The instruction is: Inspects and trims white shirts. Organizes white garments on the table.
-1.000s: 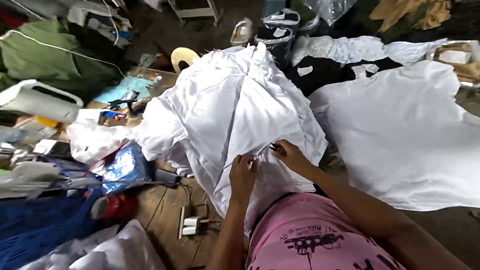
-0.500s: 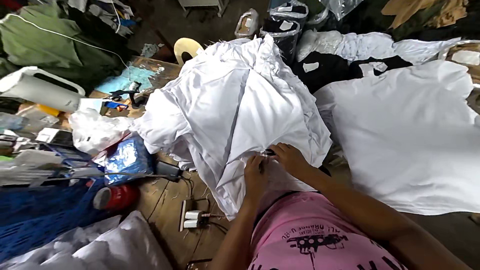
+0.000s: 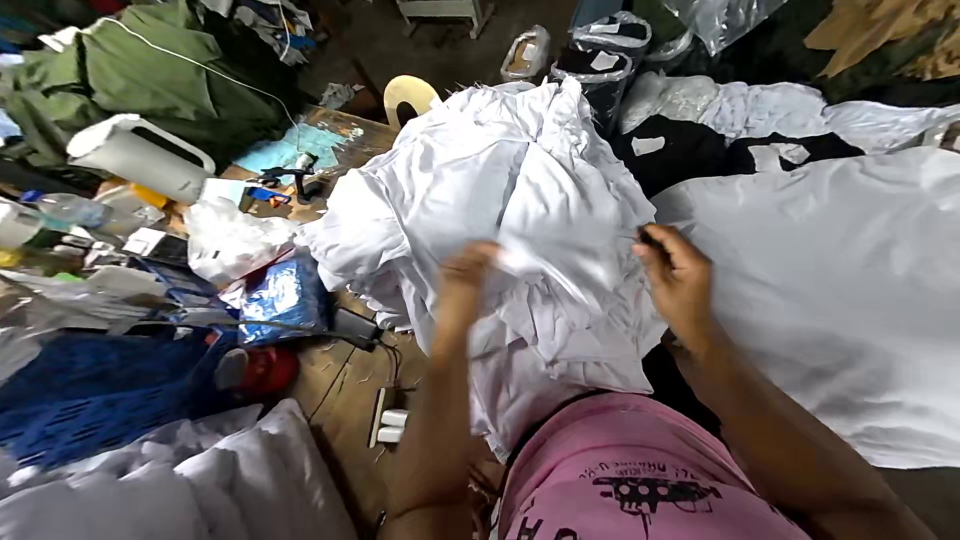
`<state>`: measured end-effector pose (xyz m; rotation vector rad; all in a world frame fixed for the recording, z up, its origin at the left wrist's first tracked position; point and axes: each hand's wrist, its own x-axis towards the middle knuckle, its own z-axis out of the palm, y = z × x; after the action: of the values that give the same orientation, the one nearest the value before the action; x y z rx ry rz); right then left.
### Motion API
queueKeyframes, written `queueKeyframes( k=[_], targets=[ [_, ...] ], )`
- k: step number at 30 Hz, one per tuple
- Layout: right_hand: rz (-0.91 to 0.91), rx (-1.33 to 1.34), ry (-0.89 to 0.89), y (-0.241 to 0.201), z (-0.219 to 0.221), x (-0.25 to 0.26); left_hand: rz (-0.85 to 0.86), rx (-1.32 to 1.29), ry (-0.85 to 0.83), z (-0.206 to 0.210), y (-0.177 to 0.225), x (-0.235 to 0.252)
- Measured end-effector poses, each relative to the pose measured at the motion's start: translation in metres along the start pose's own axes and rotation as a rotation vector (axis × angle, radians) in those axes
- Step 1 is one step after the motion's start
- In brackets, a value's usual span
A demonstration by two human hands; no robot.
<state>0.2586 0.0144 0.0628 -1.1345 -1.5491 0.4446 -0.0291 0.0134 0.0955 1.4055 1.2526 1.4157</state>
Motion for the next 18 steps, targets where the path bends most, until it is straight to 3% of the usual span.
queueKeyframes(
  k=[2, 4, 6, 9, 12, 15, 18],
  targets=[
    [0.014, 0.007, 0.050, -0.004, -0.017, 0.003, 0.050, -0.172, 0.505, -0.058, 0.025, 0.033],
    [0.027, 0.008, 0.061, 0.000, -0.017, 0.001, 0.131, 0.009, 0.635, -0.081, 0.027, 0.036],
    [0.057, 0.010, 0.011, 0.009, -0.002, -0.006, 0.156, 0.302, 0.440, -0.059, 0.005, 0.017],
    [0.133, 0.042, -0.142, 0.016, 0.027, -0.020, 0.002, 0.673, -0.062, 0.016, -0.025, -0.012],
    [0.155, 0.069, -0.274, 0.015, 0.045, -0.025, 0.037, 0.941, -0.213, 0.060, -0.062, -0.030],
    [0.142, 0.085, -0.301, 0.015, 0.050, -0.026, -0.019, 1.078, -0.357, 0.078, -0.083, -0.038],
    [0.151, 0.097, -0.307, 0.015, 0.051, -0.019, -0.074, 0.826, -0.693, 0.097, -0.067, -0.060]
  ],
)
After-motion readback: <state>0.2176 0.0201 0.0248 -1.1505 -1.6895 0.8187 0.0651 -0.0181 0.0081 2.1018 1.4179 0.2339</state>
